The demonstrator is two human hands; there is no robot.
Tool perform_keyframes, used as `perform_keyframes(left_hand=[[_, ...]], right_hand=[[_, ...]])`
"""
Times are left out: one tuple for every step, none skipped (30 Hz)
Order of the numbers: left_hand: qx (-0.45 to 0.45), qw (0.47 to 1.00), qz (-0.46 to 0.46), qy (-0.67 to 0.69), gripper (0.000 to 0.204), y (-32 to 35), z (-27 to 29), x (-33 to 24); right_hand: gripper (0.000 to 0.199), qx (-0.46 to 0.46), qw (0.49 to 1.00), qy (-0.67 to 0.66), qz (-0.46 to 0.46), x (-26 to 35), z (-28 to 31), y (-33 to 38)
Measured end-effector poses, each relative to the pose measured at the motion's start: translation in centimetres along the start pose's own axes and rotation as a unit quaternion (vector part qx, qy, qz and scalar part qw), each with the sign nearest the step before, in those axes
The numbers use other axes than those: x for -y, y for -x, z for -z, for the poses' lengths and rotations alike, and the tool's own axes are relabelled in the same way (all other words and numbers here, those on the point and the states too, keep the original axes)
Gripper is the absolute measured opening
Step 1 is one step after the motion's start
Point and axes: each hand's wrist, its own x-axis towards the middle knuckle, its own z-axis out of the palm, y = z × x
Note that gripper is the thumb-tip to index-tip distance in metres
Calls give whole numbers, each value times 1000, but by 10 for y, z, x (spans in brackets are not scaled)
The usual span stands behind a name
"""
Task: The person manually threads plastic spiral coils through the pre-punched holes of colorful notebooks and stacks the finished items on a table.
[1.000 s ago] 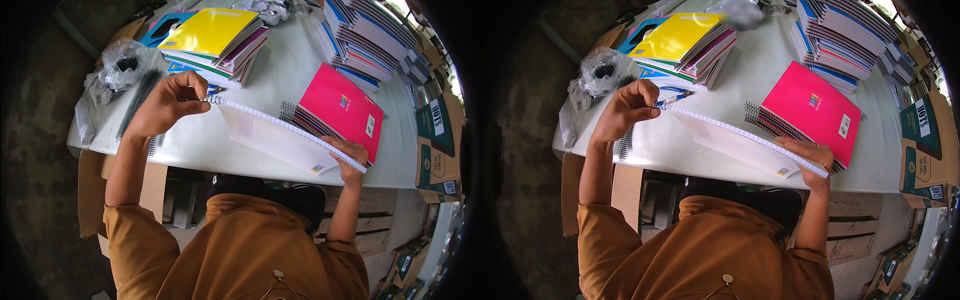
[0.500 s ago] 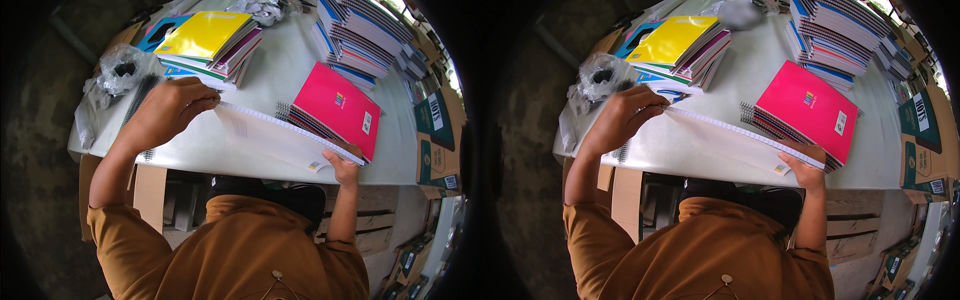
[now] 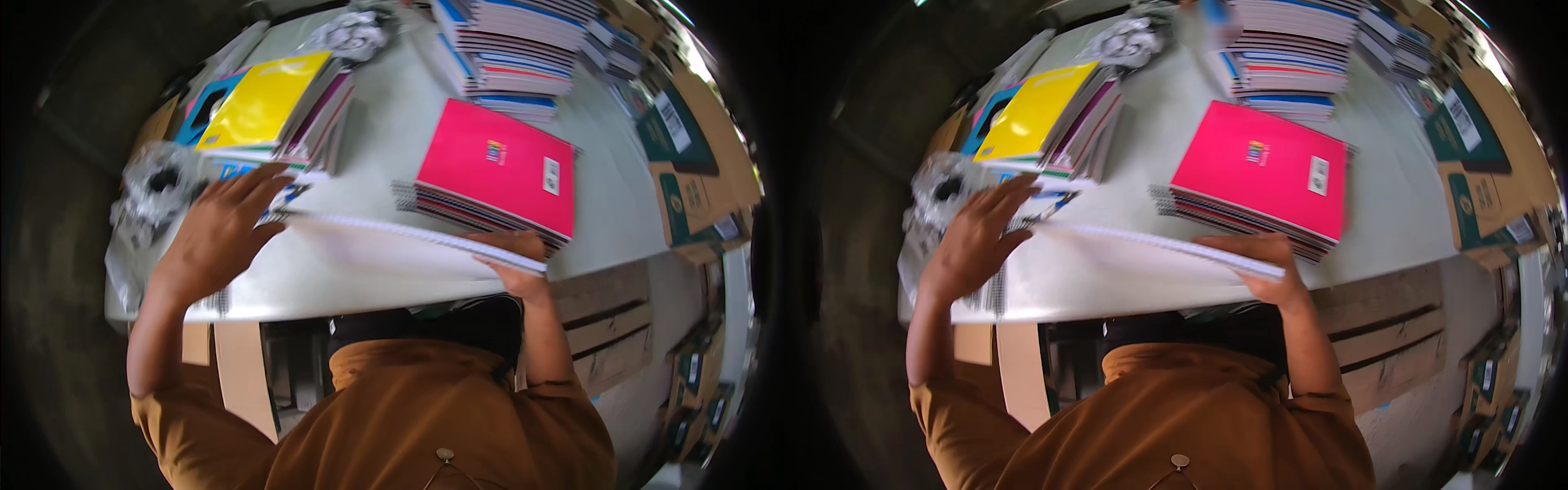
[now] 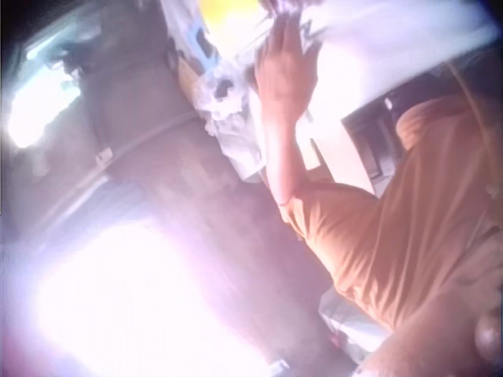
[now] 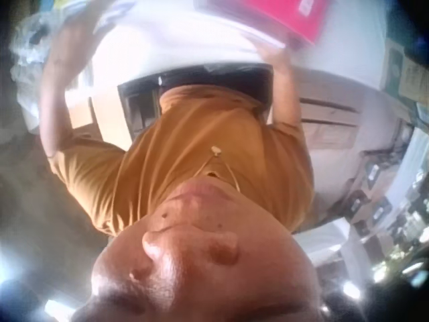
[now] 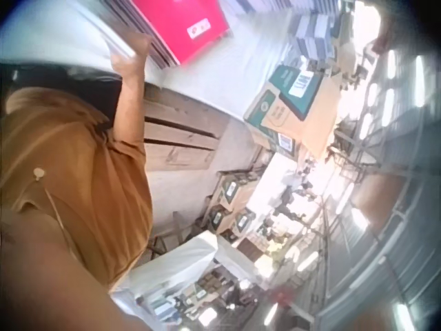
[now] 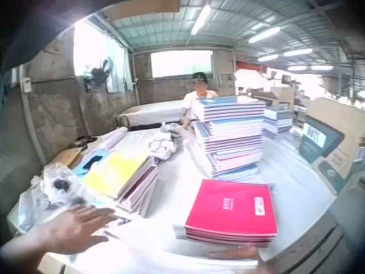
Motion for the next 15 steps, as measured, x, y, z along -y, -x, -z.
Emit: perform_keyframes(left_hand=[[31,999,-5,23,18,-1,2,2],[89,995,-5,45,17,-7,4,5],[84,996,13,27,17,-11,0,4],[63,997,20,31,17,-21,-10,2],[40,999,28,10,18,-21,-6,-6],[58,995,77,-6,23,-17,-3,-7],[61,991,120,-26,28,-13,0,-9],[34,995,98,-4,35,-8,-1,-4],[-15,999,42,-31,43,-7,-6,-1],[-51,999,13,-8,42,-3,-16,14],[103,991,87,-15,37,-8,7,-7],[175,976,129,-18,35,-8,10,-3],[183,973,106,-89,29,-14,14,-13],[147,985,39,-86,20,-25,16,-28],[124,990,-8,-73,18,-33,11,-33]], right_hand=[[31,0,999,-51,17,-5,3,4],[42,11,991,-130,28,-4,6,4],[50,19,994,-109,5,-8,9,9],[54,21,991,-133,-9,-10,11,14],[56,9,995,-96,20,-17,8,16],[59,-6,996,-87,26,-10,5,12],[55,-8,993,-115,6,-4,5,8],[53,-1,996,-92,0,-5,3,9],[57,-18,995,-97,14,-5,3,11],[58,-35,992,-122,1,1,3,13],[56,-36,991,-124,20,5,5,13],[54,-40,992,-105,50,2,3,16],[48,-61,990,-103,72,-3,-2,17],[48,-88,991,-82,57,-2,2,24],[44,-92,991,-96,34,1,6,30]])
